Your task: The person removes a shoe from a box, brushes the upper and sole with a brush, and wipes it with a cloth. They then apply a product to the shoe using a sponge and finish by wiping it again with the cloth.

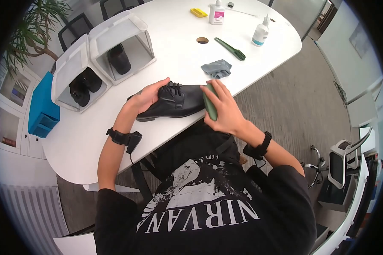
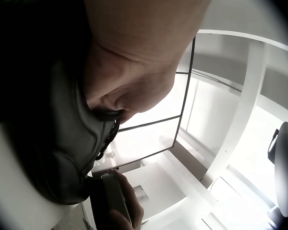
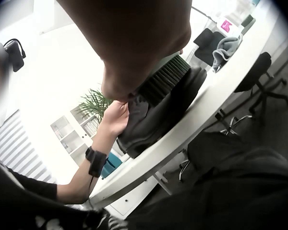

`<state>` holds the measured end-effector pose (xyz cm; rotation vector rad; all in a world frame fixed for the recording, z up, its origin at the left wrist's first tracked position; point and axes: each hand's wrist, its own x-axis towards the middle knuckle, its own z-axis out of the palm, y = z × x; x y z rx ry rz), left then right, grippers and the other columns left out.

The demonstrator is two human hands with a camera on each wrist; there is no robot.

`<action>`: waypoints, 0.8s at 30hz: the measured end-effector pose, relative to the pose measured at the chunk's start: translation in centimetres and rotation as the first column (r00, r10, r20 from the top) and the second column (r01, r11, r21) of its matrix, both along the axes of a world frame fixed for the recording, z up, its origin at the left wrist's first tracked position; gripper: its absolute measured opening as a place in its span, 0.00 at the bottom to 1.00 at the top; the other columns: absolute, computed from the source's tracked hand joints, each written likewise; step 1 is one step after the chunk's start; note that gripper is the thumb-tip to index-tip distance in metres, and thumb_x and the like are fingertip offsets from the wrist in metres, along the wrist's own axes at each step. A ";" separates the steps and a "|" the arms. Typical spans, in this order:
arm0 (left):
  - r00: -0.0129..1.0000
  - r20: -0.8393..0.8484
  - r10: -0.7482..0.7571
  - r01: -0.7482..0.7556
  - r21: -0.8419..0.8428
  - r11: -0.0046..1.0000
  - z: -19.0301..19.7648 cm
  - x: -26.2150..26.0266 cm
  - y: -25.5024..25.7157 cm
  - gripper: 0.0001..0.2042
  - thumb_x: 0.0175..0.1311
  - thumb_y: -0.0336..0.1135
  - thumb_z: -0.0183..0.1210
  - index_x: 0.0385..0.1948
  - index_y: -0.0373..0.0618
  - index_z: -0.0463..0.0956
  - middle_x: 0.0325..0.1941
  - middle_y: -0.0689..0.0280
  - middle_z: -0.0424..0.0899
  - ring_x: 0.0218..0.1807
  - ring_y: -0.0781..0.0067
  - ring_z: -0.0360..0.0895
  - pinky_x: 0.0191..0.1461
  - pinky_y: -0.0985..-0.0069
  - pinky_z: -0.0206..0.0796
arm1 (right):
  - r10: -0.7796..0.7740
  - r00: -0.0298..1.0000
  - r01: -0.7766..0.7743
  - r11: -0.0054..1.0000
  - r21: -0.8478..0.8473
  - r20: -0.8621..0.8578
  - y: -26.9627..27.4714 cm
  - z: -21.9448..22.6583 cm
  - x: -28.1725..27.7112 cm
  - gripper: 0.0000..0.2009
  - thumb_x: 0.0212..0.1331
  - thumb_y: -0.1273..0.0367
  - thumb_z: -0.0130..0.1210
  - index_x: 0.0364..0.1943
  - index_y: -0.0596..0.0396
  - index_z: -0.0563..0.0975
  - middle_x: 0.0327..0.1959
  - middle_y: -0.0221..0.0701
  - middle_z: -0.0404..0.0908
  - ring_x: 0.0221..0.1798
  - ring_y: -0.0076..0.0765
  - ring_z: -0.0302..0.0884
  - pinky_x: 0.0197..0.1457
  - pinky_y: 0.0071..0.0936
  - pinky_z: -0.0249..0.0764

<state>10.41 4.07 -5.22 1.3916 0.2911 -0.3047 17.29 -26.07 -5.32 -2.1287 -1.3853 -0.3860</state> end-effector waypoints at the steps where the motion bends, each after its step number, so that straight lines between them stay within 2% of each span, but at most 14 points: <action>1: 1.000 0.002 -0.004 0.004 -0.024 1.000 0.1 0.0 -0.1 0.24 0.86 0.53 0.49 0.63 0.40 0.77 0.62 0.62 0.87 0.62 0.74 0.83 0.72 0.66 0.72 | -0.031 1.000 0.031 0.999 0.034 -0.004 0.1 -0.5 1.1 0.34 0.53 0.69 0.62 0.69 0.64 0.72 0.72 0.58 0.67 0.76 0.69 0.65 0.81 0.52 0.64; 4: 0.999 -0.011 -0.041 0.040 -0.096 0.995 -0.1 -0.5 -0.3 0.22 0.86 0.51 0.49 0.60 0.40 0.79 0.60 0.61 0.88 0.59 0.72 0.86 0.67 0.67 0.78 | -0.130 0.961 0.150 0.986 0.066 -0.244 1.8 -0.4 4.2 0.34 0.55 0.66 0.62 0.69 0.63 0.74 0.72 0.56 0.70 0.75 0.65 0.67 0.80 0.47 0.66; 6: 0.999 0.016 -0.039 0.040 -0.133 0.990 -0.7 0.0 0.1 0.22 0.86 0.51 0.49 0.59 0.40 0.80 0.59 0.61 0.88 0.58 0.72 0.87 0.66 0.68 0.79 | -0.038 0.964 0.059 0.995 0.076 -0.262 2.5 0.6 5.0 0.33 0.56 0.65 0.62 0.69 0.63 0.75 0.68 0.55 0.76 0.72 0.63 0.72 0.78 0.46 0.68; 9: 0.999 0.006 0.039 -0.039 0.017 0.999 0.2 -0.3 -0.4 0.22 0.85 0.51 0.51 0.59 0.40 0.81 0.56 0.62 0.90 0.56 0.73 0.87 0.64 0.69 0.79 | 0.055 0.837 0.004 0.994 0.106 -0.544 4.7 2.7 6.8 0.33 0.56 0.63 0.62 0.68 0.63 0.76 0.63 0.52 0.81 0.68 0.57 0.79 0.76 0.43 0.71; 10: 1.000 0.000 0.023 -0.023 0.020 1.000 -0.2 -0.2 -0.2 0.22 0.85 0.51 0.51 0.59 0.40 0.80 0.56 0.62 0.90 0.56 0.73 0.87 0.64 0.70 0.79 | 0.090 0.736 0.015 0.989 0.149 -0.671 6.1 1.6 8.8 0.29 0.61 0.58 0.60 0.65 0.62 0.79 0.58 0.47 0.85 0.62 0.50 0.83 0.75 0.39 0.73; 12: 1.000 0.005 -0.018 0.019 -0.046 0.999 -1.1 0.1 0.3 0.22 0.86 0.51 0.50 0.59 0.39 0.80 0.56 0.61 0.90 0.56 0.72 0.87 0.64 0.70 0.79 | 0.246 0.232 0.018 0.966 0.258 -0.941 9.2 0.4 12.3 0.24 0.68 0.55 0.54 0.56 0.59 0.82 0.54 0.42 0.86 0.60 0.44 0.84 0.74 0.43 0.75; 13: 1.000 0.007 -0.022 0.022 -0.060 0.998 -1.0 0.0 0.2 0.22 0.86 0.51 0.50 0.59 0.39 0.81 0.56 0.61 0.90 0.56 0.72 0.87 0.64 0.70 0.79 | 0.315 0.059 0.080 0.944 0.319 -0.947 10.3 0.0 13.4 0.18 0.72 0.55 0.49 0.48 0.55 0.80 0.49 0.41 0.86 0.58 0.44 0.84 0.67 0.51 0.82; 16: 1.000 -0.005 0.030 -0.030 0.016 0.999 -1.4 0.2 0.2 0.22 0.87 0.50 0.48 0.58 0.38 0.81 0.56 0.61 0.90 0.57 0.72 0.87 0.65 0.69 0.78 | 0.270 -0.224 0.162 0.958 0.237 -0.937 12.6 -0.5 15.5 0.16 0.73 0.56 0.47 0.45 0.54 0.78 0.46 0.42 0.85 0.57 0.47 0.84 0.58 0.55 0.86; 17: 0.999 -0.014 0.045 -0.044 0.079 0.996 -0.8 -0.1 -0.2 0.23 0.87 0.50 0.48 0.58 0.38 0.81 0.56 0.61 0.90 0.57 0.72 0.87 0.66 0.69 0.78 | 0.275 -0.124 0.286 0.930 0.231 -0.953 13.5 -1.2 15.7 0.19 0.74 0.57 0.47 0.49 0.59 0.80 0.48 0.45 0.87 0.48 0.51 0.90 0.46 0.46 0.90; 20: 0.998 -0.022 0.067 -0.065 0.072 0.995 -2.3 0.8 0.5 0.24 0.86 0.51 0.48 0.59 0.36 0.81 0.58 0.60 0.89 0.58 0.72 0.86 0.67 0.69 0.78 | -0.101 0.270 0.168 0.984 -0.056 -0.958 12.2 -1.2 17.4 0.22 0.76 0.58 0.47 0.53 0.66 0.80 0.44 0.49 0.90 0.36 0.49 0.93 0.32 0.35 0.88; 21: 0.999 -0.022 0.049 -0.048 0.048 0.998 -3.5 1.0 1.0 0.25 0.86 0.51 0.48 0.61 0.36 0.80 0.59 0.60 0.89 0.59 0.71 0.86 0.68 0.69 0.77 | -0.113 0.360 0.176 0.983 -0.052 -0.926 11.2 -1.0 17.2 0.24 0.76 0.58 0.48 0.52 0.72 0.81 0.39 0.50 0.91 0.28 0.45 0.92 0.20 0.28 0.79; 22: 0.999 -0.023 0.032 -0.032 0.024 0.999 -3.7 0.9 1.0 0.26 0.86 0.52 0.48 0.62 0.35 0.80 0.60 0.59 0.88 0.60 0.71 0.86 0.68 0.69 0.77 | -0.180 0.471 0.198 0.975 -0.096 -0.863 10.1 -0.7 17.4 0.21 0.76 0.58 0.52 0.50 0.67 0.83 0.35 0.48 0.91 0.31 0.48 0.93 0.28 0.35 0.84; 23: 0.999 -0.025 0.028 -0.027 0.040 0.999 -2.4 0.5 0.6 0.26 0.86 0.52 0.48 0.62 0.35 0.80 0.60 0.59 0.88 0.61 0.71 0.85 0.69 0.69 0.76 | -0.296 0.762 0.270 0.954 -0.133 -0.575 8.7 -1.2 17.5 0.20 0.74 0.57 0.54 0.50 0.63 0.85 0.35 0.47 0.91 0.33 0.48 0.92 0.34 0.41 0.86; 24: 0.999 -0.024 0.026 -0.025 0.058 0.998 -1.7 0.3 0.3 0.26 0.86 0.52 0.48 0.62 0.35 0.80 0.61 0.59 0.88 0.61 0.70 0.85 0.70 0.69 0.76 | -0.363 0.914 0.343 0.930 -0.135 -0.181 7.4 -1.5 17.7 0.19 0.72 0.57 0.57 0.51 0.59 0.86 0.35 0.47 0.91 0.34 0.47 0.92 0.41 0.46 0.87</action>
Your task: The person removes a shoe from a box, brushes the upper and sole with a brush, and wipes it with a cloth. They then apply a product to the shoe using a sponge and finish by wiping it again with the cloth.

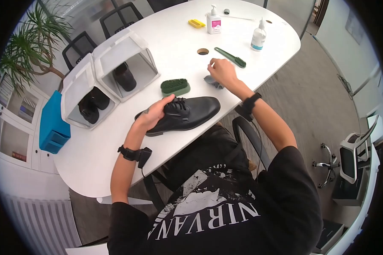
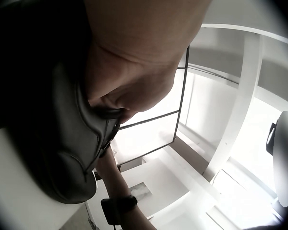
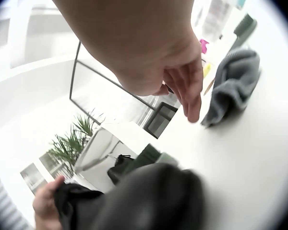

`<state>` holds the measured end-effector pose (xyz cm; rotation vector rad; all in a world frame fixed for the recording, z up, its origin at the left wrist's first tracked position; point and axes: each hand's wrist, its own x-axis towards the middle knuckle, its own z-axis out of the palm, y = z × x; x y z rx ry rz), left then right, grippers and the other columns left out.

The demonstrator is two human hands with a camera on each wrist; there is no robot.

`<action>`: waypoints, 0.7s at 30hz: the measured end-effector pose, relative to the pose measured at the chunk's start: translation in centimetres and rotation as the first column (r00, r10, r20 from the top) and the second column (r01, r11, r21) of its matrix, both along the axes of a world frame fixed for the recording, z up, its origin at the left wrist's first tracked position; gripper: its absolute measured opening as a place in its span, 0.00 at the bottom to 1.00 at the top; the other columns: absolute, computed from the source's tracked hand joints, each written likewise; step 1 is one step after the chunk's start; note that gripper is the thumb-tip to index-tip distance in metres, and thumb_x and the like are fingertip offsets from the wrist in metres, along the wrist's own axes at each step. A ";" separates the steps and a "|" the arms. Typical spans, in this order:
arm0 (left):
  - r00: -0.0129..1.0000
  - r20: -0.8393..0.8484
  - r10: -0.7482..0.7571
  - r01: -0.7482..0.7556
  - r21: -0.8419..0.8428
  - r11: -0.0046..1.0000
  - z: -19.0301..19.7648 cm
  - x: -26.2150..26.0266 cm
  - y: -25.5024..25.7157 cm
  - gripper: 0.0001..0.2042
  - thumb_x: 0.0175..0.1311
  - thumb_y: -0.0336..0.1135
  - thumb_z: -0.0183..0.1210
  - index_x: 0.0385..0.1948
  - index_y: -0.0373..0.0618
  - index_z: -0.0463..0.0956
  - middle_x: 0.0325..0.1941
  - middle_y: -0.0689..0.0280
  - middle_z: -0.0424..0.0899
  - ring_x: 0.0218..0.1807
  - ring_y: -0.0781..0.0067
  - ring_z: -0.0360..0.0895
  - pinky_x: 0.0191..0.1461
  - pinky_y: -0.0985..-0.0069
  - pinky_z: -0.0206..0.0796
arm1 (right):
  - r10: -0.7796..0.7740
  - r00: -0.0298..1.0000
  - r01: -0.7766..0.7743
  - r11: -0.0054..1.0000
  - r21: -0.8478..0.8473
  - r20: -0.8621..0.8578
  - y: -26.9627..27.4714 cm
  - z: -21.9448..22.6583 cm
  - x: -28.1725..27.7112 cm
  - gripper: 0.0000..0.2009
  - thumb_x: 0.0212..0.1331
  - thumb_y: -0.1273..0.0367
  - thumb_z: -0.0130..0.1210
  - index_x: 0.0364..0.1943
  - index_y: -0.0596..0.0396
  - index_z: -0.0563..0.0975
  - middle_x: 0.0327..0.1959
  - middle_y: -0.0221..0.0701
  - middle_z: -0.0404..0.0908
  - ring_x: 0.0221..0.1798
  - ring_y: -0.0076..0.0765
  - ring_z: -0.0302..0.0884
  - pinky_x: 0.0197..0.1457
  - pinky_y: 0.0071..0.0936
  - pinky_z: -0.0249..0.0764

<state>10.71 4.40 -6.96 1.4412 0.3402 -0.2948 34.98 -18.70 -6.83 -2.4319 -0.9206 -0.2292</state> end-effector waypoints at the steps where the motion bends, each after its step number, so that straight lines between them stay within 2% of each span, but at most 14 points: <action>1: 1.000 0.005 -0.003 0.003 -0.014 1.000 -0.6 0.2 0.2 0.27 0.86 0.53 0.48 0.63 0.35 0.78 0.62 0.59 0.87 0.63 0.71 0.84 0.72 0.68 0.73 | -0.035 0.989 0.040 0.999 -0.035 0.141 -1.4 0.7 -1.4 0.21 0.69 0.55 0.61 0.56 0.53 0.86 0.44 0.48 0.89 0.46 0.51 0.90 0.53 0.46 0.85; 4: 1.000 0.011 -0.023 0.023 0.004 1.000 1.7 -0.6 -0.5 0.28 0.85 0.54 0.49 0.66 0.35 0.76 0.65 0.60 0.85 0.66 0.72 0.82 0.74 0.68 0.71 | -0.045 0.933 0.138 0.961 -0.239 0.357 -4.6 -1.3 -3.0 0.25 0.66 0.53 0.63 0.59 0.55 0.85 0.52 0.49 0.86 0.54 0.53 0.86 0.58 0.41 0.83; 5: 1.000 0.014 -0.014 0.013 0.010 1.000 1.6 -0.6 -0.5 0.29 0.85 0.54 0.50 0.68 0.35 0.75 0.66 0.60 0.84 0.67 0.73 0.80 0.76 0.67 0.68 | -0.030 0.995 0.058 0.951 -0.303 0.097 -4.9 -0.2 -3.5 0.24 0.64 0.59 0.65 0.61 0.57 0.85 0.54 0.49 0.85 0.55 0.52 0.85 0.61 0.41 0.81; 8: 1.000 0.012 -0.012 0.012 0.004 1.000 1.3 -0.5 -0.4 0.28 0.85 0.55 0.50 0.67 0.35 0.76 0.65 0.61 0.85 0.66 0.73 0.80 0.76 0.67 0.68 | 0.150 0.988 -0.155 0.974 -0.167 -0.046 -4.9 -1.6 -1.7 0.19 0.64 0.68 0.64 0.59 0.58 0.86 0.53 0.46 0.85 0.52 0.50 0.85 0.61 0.44 0.81; 10: 0.999 -0.004 -0.053 0.053 0.016 0.998 -2.4 0.6 1.1 0.35 0.79 0.64 0.51 0.72 0.41 0.73 0.74 0.63 0.76 0.73 0.71 0.69 0.80 0.58 0.53 | 0.183 0.982 -0.186 0.981 -0.058 -0.046 -4.7 -1.3 -2.1 0.17 0.63 0.74 0.62 0.57 0.60 0.86 0.52 0.45 0.85 0.51 0.49 0.86 0.59 0.43 0.81; 11: 0.997 -0.010 -0.075 0.075 0.022 0.997 -2.7 0.9 1.5 0.39 0.77 0.69 0.51 0.74 0.44 0.71 0.79 0.64 0.71 0.77 0.71 0.64 0.82 0.53 0.45 | 0.198 0.979 -0.199 0.980 -0.004 -0.043 -4.4 -0.4 -3.0 0.17 0.63 0.78 0.61 0.56 0.60 0.87 0.52 0.44 0.85 0.51 0.49 0.86 0.58 0.43 0.81; 14: 0.997 -0.007 -0.083 0.083 0.045 0.996 -3.0 1.0 1.7 0.42 0.76 0.71 0.52 0.77 0.43 0.67 0.83 0.62 0.66 0.80 0.67 0.59 0.83 0.50 0.42 | 0.210 0.960 -0.143 0.938 0.317 -0.186 -3.6 2.8 -6.5 0.17 0.61 0.82 0.59 0.54 0.61 0.87 0.52 0.43 0.85 0.49 0.51 0.86 0.56 0.41 0.83; 15: 0.990 0.003 -0.140 0.140 0.006 0.990 -1.9 0.7 1.5 0.42 0.76 0.70 0.51 0.78 0.45 0.66 0.83 0.61 0.65 0.82 0.66 0.57 0.84 0.48 0.39 | 0.302 0.946 -0.247 0.909 0.336 -0.121 -3.4 3.5 -8.1 0.18 0.59 0.84 0.58 0.53 0.60 0.87 0.54 0.44 0.84 0.47 0.51 0.87 0.54 0.38 0.84; 16: 0.984 0.018 -0.177 0.178 -0.026 0.984 -2.0 0.6 1.7 0.41 0.76 0.70 0.51 0.79 0.46 0.65 0.84 0.60 0.64 0.83 0.64 0.55 0.84 0.47 0.36 | 0.379 0.920 -0.335 0.892 0.302 -0.100 -3.3 3.5 -9.4 0.19 0.59 0.83 0.57 0.53 0.57 0.88 0.57 0.45 0.83 0.52 0.50 0.86 0.57 0.39 0.83; 18: 0.999 0.024 0.031 -0.031 -0.028 0.999 -0.7 0.1 0.3 0.26 0.84 0.53 0.52 0.66 0.37 0.77 0.62 0.64 0.87 0.61 0.75 0.84 0.67 0.71 0.76 | 0.504 0.862 -0.506 0.852 0.131 0.050 -3.0 2.7 -11.8 0.18 0.59 0.80 0.57 0.52 0.58 0.89 0.58 0.46 0.82 0.58 0.52 0.83 0.63 0.41 0.81; 20: 0.999 0.027 0.028 -0.028 0.005 1.000 -0.6 0.2 0.0 0.26 0.84 0.53 0.51 0.66 0.38 0.76 0.63 0.63 0.86 0.61 0.75 0.83 0.67 0.72 0.75 | 0.508 0.833 -0.478 0.860 0.178 -0.218 -2.5 2.9 -14.2 0.17 0.58 0.77 0.57 0.51 0.60 0.88 0.59 0.47 0.81 0.62 0.55 0.80 0.67 0.43 0.78; 21: 0.999 0.028 0.034 -0.035 0.023 0.999 -0.5 0.1 0.1 0.27 0.85 0.54 0.51 0.67 0.38 0.76 0.63 0.63 0.86 0.61 0.76 0.83 0.66 0.72 0.75 | 0.526 0.842 -0.506 0.847 0.162 -0.119 -2.3 2.2 -14.4 0.15 0.60 0.73 0.61 0.51 0.62 0.86 0.59 0.48 0.81 0.61 0.56 0.80 0.67 0.44 0.78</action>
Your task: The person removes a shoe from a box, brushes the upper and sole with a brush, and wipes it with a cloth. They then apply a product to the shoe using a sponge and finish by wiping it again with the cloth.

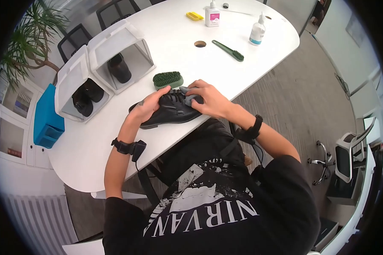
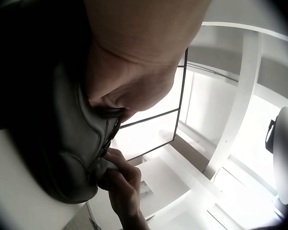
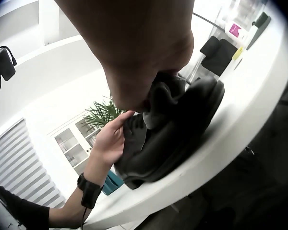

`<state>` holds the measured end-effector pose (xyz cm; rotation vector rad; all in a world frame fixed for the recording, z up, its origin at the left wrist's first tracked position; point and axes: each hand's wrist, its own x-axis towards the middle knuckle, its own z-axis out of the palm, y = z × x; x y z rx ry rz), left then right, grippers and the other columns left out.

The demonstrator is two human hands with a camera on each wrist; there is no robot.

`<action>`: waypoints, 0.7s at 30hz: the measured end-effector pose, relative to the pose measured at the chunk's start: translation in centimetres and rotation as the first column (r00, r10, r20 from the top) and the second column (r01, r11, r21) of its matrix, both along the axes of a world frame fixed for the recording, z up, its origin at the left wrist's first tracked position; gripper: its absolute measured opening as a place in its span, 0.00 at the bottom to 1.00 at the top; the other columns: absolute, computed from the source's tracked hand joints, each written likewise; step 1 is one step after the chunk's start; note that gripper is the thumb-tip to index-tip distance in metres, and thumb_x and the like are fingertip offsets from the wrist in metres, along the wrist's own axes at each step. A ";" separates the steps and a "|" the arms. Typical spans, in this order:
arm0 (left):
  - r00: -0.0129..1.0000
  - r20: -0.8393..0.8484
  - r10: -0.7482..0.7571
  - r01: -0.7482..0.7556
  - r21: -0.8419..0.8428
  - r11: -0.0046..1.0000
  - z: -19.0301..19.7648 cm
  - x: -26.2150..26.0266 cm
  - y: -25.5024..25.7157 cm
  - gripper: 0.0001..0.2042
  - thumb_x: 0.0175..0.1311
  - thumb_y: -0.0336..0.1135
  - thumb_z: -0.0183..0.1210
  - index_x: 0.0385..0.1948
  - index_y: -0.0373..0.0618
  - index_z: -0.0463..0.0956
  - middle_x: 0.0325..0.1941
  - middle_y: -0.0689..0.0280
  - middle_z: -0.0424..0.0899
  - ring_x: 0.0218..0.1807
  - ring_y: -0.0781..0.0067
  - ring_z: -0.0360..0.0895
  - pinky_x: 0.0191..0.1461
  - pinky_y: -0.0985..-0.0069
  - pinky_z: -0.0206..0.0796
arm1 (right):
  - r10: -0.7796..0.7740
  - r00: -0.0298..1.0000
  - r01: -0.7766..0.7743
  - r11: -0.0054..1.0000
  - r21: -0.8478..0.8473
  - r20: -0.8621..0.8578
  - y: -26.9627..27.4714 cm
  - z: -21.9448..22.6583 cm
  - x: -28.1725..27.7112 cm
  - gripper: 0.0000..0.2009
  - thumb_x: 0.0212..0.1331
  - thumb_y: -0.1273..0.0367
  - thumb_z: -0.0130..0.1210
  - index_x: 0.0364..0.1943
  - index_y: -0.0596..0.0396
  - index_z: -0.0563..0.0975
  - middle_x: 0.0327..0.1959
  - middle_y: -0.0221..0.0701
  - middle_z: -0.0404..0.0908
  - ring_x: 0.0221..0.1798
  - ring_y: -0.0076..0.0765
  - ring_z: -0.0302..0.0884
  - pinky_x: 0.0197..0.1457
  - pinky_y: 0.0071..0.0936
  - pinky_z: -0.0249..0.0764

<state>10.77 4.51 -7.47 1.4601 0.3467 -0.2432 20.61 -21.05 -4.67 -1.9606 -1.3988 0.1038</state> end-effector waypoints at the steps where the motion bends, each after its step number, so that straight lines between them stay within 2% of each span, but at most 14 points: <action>1: 1.000 0.000 0.005 -0.005 0.022 1.000 -0.3 -0.1 0.2 0.27 0.85 0.54 0.51 0.67 0.38 0.76 0.64 0.63 0.85 0.62 0.75 0.82 0.67 0.72 0.74 | -0.012 1.000 0.012 1.000 0.018 -0.009 0.1 -0.2 -0.4 0.15 0.61 0.72 0.63 0.51 0.62 0.85 0.60 0.47 0.81 0.61 0.56 0.81 0.67 0.44 0.78; 3: 1.000 -0.002 0.007 -0.006 0.071 0.997 -1.2 0.3 0.5 0.28 0.85 0.55 0.50 0.69 0.39 0.75 0.65 0.62 0.84 0.63 0.75 0.81 0.68 0.72 0.72 | -0.043 0.999 0.045 0.997 0.058 -0.031 0.1 -0.7 -1.4 0.14 0.63 0.70 0.65 0.51 0.60 0.84 0.60 0.45 0.80 0.61 0.56 0.81 0.66 0.44 0.78; 6: 0.979 -0.025 -0.202 0.202 0.016 0.979 -1.3 0.4 1.4 0.47 0.76 0.72 0.50 0.83 0.41 0.55 0.88 0.54 0.52 0.87 0.58 0.46 0.86 0.45 0.30 | 0.006 0.994 -0.014 0.997 0.075 0.110 -0.7 -1.9 -1.8 0.11 0.63 0.72 0.67 0.48 0.60 0.83 0.53 0.42 0.82 0.58 0.55 0.81 0.63 0.43 0.80; 8: 0.977 -0.012 -0.212 0.212 0.010 0.977 -1.2 0.6 1.6 0.48 0.76 0.72 0.49 0.84 0.41 0.54 0.89 0.53 0.51 0.88 0.57 0.43 0.87 0.45 0.28 | 0.027 0.975 -0.051 0.993 0.105 0.220 -1.1 -2.2 -1.0 0.10 0.62 0.75 0.66 0.47 0.59 0.83 0.48 0.39 0.82 0.54 0.52 0.81 0.59 0.43 0.81; 9: 0.976 -0.008 -0.218 0.218 0.006 0.976 -1.2 0.5 1.5 0.48 0.76 0.72 0.49 0.84 0.41 0.53 0.89 0.53 0.50 0.88 0.57 0.42 0.87 0.45 0.27 | -0.014 0.981 -0.009 0.993 0.115 0.194 -1.0 -2.4 -1.0 0.10 0.61 0.75 0.66 0.46 0.59 0.83 0.47 0.39 0.81 0.53 0.52 0.81 0.58 0.43 0.81; 11: 0.998 -0.016 -0.067 0.067 0.007 0.998 -1.4 0.4 0.5 0.35 0.81 0.62 0.51 0.74 0.39 0.67 0.75 0.59 0.72 0.74 0.68 0.66 0.80 0.59 0.52 | -0.096 0.985 0.077 0.988 0.132 0.146 -0.6 -2.5 -0.9 0.11 0.60 0.76 0.66 0.46 0.59 0.82 0.45 0.40 0.80 0.51 0.51 0.80 0.56 0.44 0.80; 12: 1.000 -0.017 0.011 -0.011 0.011 1.000 -1.2 0.5 0.3 0.30 0.84 0.57 0.51 0.70 0.38 0.74 0.68 0.63 0.83 0.67 0.74 0.78 0.76 0.66 0.64 | -0.001 0.968 -0.043 0.984 0.170 0.249 -0.4 -2.7 -1.9 0.11 0.58 0.77 0.66 0.45 0.60 0.81 0.43 0.41 0.78 0.50 0.52 0.79 0.54 0.45 0.79; 15: 0.999 -0.039 -0.001 0.003 0.049 0.999 -1.4 0.6 0.6 0.31 0.84 0.57 0.51 0.71 0.37 0.73 0.68 0.62 0.83 0.68 0.73 0.78 0.78 0.65 0.63 | 0.061 0.967 -0.097 0.986 0.137 0.247 -1.0 -3.1 -2.9 0.13 0.57 0.76 0.67 0.47 0.60 0.80 0.42 0.43 0.78 0.49 0.54 0.79 0.54 0.47 0.78; 18: 0.999 -0.019 0.041 -0.040 0.052 0.998 -0.9 0.4 0.2 0.29 0.83 0.57 0.52 0.68 0.38 0.75 0.66 0.63 0.84 0.65 0.74 0.80 0.73 0.68 0.68 | -0.191 0.951 0.139 0.966 0.219 0.241 -0.5 -3.2 1.0 0.16 0.59 0.75 0.67 0.51 0.57 0.81 0.42 0.43 0.80 0.48 0.55 0.80 0.53 0.47 0.78; 19: 0.999 -0.020 0.031 -0.031 0.035 0.999 -1.1 0.3 0.1 0.29 0.84 0.56 0.52 0.68 0.39 0.76 0.65 0.62 0.85 0.65 0.75 0.80 0.73 0.69 0.69 | -0.303 0.944 0.269 0.935 0.231 0.128 0.2 -1.6 0.4 0.17 0.58 0.75 0.68 0.52 0.56 0.82 0.43 0.42 0.81 0.49 0.54 0.80 0.55 0.46 0.77; 21: 1.000 -0.011 0.017 -0.017 0.010 1.000 -1.3 0.5 0.3 0.28 0.84 0.56 0.52 0.67 0.39 0.76 0.64 0.62 0.85 0.64 0.76 0.81 0.71 0.71 0.71 | -0.089 0.952 0.039 0.984 0.173 0.292 0.2 -2.0 -0.4 0.16 0.57 0.74 0.69 0.50 0.57 0.83 0.42 0.40 0.82 0.50 0.51 0.79 0.56 0.45 0.76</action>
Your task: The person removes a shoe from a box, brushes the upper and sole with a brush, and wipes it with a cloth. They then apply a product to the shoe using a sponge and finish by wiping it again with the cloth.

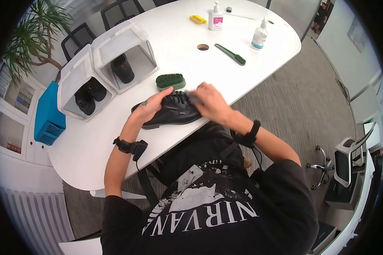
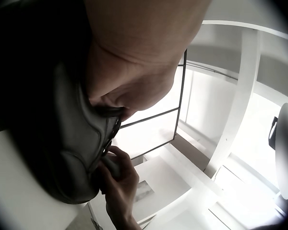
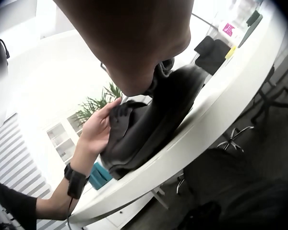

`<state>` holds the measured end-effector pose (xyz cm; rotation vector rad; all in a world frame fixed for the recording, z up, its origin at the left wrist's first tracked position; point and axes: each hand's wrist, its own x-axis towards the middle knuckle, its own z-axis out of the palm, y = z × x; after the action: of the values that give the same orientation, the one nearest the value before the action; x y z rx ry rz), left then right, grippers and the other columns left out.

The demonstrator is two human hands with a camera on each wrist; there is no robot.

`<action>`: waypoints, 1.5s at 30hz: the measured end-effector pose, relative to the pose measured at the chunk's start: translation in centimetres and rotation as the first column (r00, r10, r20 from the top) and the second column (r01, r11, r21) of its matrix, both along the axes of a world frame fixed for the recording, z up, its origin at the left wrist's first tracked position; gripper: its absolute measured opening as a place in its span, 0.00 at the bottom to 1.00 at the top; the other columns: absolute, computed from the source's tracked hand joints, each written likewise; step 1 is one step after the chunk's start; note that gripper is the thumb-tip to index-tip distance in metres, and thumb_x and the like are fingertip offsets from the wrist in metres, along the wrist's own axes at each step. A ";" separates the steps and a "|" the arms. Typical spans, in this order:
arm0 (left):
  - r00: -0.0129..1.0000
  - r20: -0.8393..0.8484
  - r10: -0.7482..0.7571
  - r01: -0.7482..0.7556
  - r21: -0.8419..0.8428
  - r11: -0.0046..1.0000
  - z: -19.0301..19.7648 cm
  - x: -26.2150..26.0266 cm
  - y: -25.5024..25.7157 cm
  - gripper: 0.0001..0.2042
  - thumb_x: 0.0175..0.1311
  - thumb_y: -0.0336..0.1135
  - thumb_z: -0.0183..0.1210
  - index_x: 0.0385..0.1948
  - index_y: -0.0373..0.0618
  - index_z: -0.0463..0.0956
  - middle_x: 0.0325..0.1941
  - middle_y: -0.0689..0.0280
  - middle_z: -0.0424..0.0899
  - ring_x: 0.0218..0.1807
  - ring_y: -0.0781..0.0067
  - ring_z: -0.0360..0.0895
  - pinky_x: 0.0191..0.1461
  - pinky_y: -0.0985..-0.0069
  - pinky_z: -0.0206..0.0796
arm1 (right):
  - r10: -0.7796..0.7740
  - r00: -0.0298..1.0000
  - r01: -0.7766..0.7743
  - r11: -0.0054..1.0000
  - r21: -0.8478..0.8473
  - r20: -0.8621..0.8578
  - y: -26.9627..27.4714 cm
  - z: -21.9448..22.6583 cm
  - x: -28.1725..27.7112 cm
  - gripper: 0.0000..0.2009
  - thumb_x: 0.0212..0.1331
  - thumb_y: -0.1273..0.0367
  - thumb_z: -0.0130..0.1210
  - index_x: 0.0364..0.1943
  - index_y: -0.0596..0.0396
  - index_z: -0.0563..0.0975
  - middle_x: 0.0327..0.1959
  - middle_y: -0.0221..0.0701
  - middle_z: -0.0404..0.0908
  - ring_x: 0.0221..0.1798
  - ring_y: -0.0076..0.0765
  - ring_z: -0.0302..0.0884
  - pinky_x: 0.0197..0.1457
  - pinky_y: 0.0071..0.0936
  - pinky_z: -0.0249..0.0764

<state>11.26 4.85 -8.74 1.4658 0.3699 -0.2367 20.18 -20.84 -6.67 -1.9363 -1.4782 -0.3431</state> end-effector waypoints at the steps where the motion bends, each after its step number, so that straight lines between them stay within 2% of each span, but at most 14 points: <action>1: 1.000 -0.009 -0.015 0.015 0.030 0.999 -0.4 0.2 0.3 0.28 0.84 0.55 0.51 0.68 0.39 0.76 0.63 0.62 0.85 0.65 0.76 0.80 0.70 0.72 0.71 | 0.079 0.997 -0.079 0.997 -0.015 0.016 0.1 -0.2 -0.7 0.15 0.56 0.73 0.70 0.49 0.54 0.85 0.41 0.38 0.82 0.51 0.48 0.78 0.57 0.42 0.75; 4: 0.976 0.007 -0.217 0.217 -0.016 0.976 -1.3 0.6 1.7 0.48 0.76 0.72 0.50 0.84 0.41 0.53 0.90 0.54 0.50 0.89 0.57 0.43 0.86 0.45 0.30 | -0.117 0.993 0.118 0.993 -0.008 0.022 0.1 1.2 0.2 0.17 0.57 0.73 0.70 0.52 0.50 0.87 0.40 0.36 0.83 0.50 0.46 0.78 0.58 0.40 0.75; 5: 0.977 0.006 -0.215 0.215 -0.014 0.977 -1.2 0.4 1.5 0.48 0.76 0.72 0.49 0.84 0.41 0.52 0.90 0.54 0.49 0.89 0.57 0.42 0.86 0.45 0.30 | -0.171 0.978 0.170 0.985 -0.019 -0.121 0.3 1.7 1.1 0.19 0.59 0.71 0.70 0.56 0.47 0.87 0.42 0.36 0.84 0.49 0.46 0.77 0.58 0.40 0.76; 6: 0.977 0.004 -0.211 0.211 -0.011 0.977 -1.0 0.2 1.3 0.49 0.76 0.72 0.49 0.84 0.40 0.52 0.90 0.53 0.49 0.89 0.57 0.42 0.87 0.44 0.29 | -0.117 0.903 0.110 0.993 -0.040 -0.414 0.5 2.6 1.8 0.19 0.63 0.70 0.69 0.59 0.49 0.86 0.47 0.38 0.85 0.48 0.43 0.78 0.57 0.38 0.77; 8: 0.978 0.009 -0.208 0.208 -0.002 0.978 -0.7 0.2 1.4 0.49 0.76 0.73 0.48 0.84 0.40 0.51 0.90 0.53 0.48 0.89 0.56 0.41 0.87 0.44 0.28 | 0.030 0.640 0.054 0.995 0.084 -0.768 0.8 2.9 2.1 0.18 0.67 0.69 0.68 0.61 0.49 0.85 0.50 0.38 0.84 0.47 0.40 0.80 0.55 0.36 0.78; 14: 0.979 0.014 -0.205 0.205 0.024 0.978 0.2 -0.2 0.8 0.49 0.76 0.73 0.48 0.85 0.40 0.51 0.90 0.53 0.47 0.90 0.56 0.40 0.87 0.44 0.28 | -0.132 0.840 0.168 0.986 0.020 -0.526 1.3 1.3 1.2 0.14 0.69 0.71 0.64 0.58 0.50 0.87 0.50 0.38 0.83 0.49 0.40 0.84 0.55 0.34 0.79; 19: 0.966 0.035 -0.258 0.259 -0.037 0.965 0.7 -0.2 1.0 0.48 0.78 0.71 0.48 0.84 0.37 0.51 0.89 0.52 0.50 0.88 0.58 0.44 0.87 0.48 0.31 | -0.079 0.952 0.053 0.994 -0.097 -0.296 -0.3 1.4 -0.3 0.19 0.65 0.76 0.61 0.60 0.56 0.84 0.57 0.41 0.80 0.61 0.49 0.80 0.64 0.41 0.79; 22: 0.998 0.014 -0.063 0.063 0.010 0.998 1.2 -0.5 -0.3 0.34 0.83 0.60 0.50 0.71 0.35 0.72 0.68 0.61 0.82 0.69 0.74 0.77 0.77 0.66 0.63 | 0.029 0.979 -0.064 0.983 -0.172 -0.201 -2.0 2.1 -1.0 0.25 0.59 0.79 0.60 0.64 0.62 0.81 0.64 0.44 0.77 0.68 0.52 0.74 0.69 0.42 0.77; 31: 0.998 0.024 -0.059 0.057 0.053 0.997 0.5 -0.3 0.0 0.33 0.83 0.61 0.50 0.72 0.38 0.72 0.69 0.61 0.81 0.69 0.74 0.76 0.79 0.65 0.60 | 0.164 0.982 -0.188 0.925 -0.330 -0.099 -3.5 2.2 -0.4 0.33 0.47 0.83 0.61 0.65 0.61 0.80 0.64 0.39 0.77 0.69 0.50 0.72 0.73 0.45 0.76; 34: 0.984 -0.016 -0.179 0.179 0.037 0.983 0.5 -0.2 0.7 0.49 0.78 0.71 0.48 0.84 0.35 0.51 0.89 0.53 0.51 0.88 0.59 0.44 0.88 0.54 0.33 | 0.179 0.982 -0.189 0.926 -0.327 -0.059 -3.1 2.1 -1.0 0.31 0.47 0.82 0.62 0.63 0.61 0.80 0.61 0.38 0.79 0.66 0.49 0.74 0.71 0.45 0.77; 36: 0.979 0.006 -0.202 0.201 0.033 0.979 -0.1 0.0 1.0 0.49 0.77 0.71 0.48 0.83 0.35 0.52 0.89 0.53 0.52 0.88 0.60 0.46 0.88 0.55 0.35 | 0.184 0.982 -0.185 0.917 -0.354 -0.036 -2.7 2.4 -1.5 0.28 0.48 0.82 0.62 0.61 0.63 0.80 0.59 0.38 0.80 0.64 0.50 0.75 0.69 0.45 0.78; 39: 0.982 -0.001 -0.187 0.187 0.019 0.982 -0.3 0.1 1.0 0.48 0.77 0.71 0.49 0.83 0.36 0.53 0.88 0.55 0.55 0.86 0.62 0.48 0.87 0.57 0.37 | -0.079 0.974 0.022 0.967 -0.253 -0.213 -1.3 2.5 0.3 0.23 0.51 0.82 0.63 0.56 0.62 0.80 0.56 0.40 0.80 0.60 0.50 0.78 0.68 0.45 0.78; 43: 0.973 0.067 -0.220 0.219 0.025 0.975 0.8 -0.6 0.5 0.48 0.77 0.70 0.50 0.84 0.37 0.53 0.88 0.56 0.55 0.86 0.61 0.49 0.87 0.54 0.35 | 0.117 0.993 -0.115 0.980 -0.165 0.004 -1.2 0.5 -1.5 0.22 0.53 0.80 0.65 0.55 0.59 0.80 0.55 0.41 0.80 0.59 0.51 0.78 0.65 0.45 0.79; 45: 0.996 0.020 -0.090 0.089 0.061 0.994 0.1 -0.2 0.3 0.36 0.81 0.63 0.51 0.74 0.38 0.67 0.73 0.60 0.74 0.72 0.70 0.69 0.77 0.65 0.57 | 0.171 0.985 -0.168 0.966 -0.198 0.001 -2.5 0.7 -2.1 0.21 0.54 0.78 0.65 0.55 0.59 0.80 0.53 0.40 0.79 0.59 0.50 0.77 0.64 0.43 0.80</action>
<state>11.05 5.14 -8.65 1.5449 0.2951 -0.2823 18.04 -23.38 -5.93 -1.9436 -1.7322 -0.1412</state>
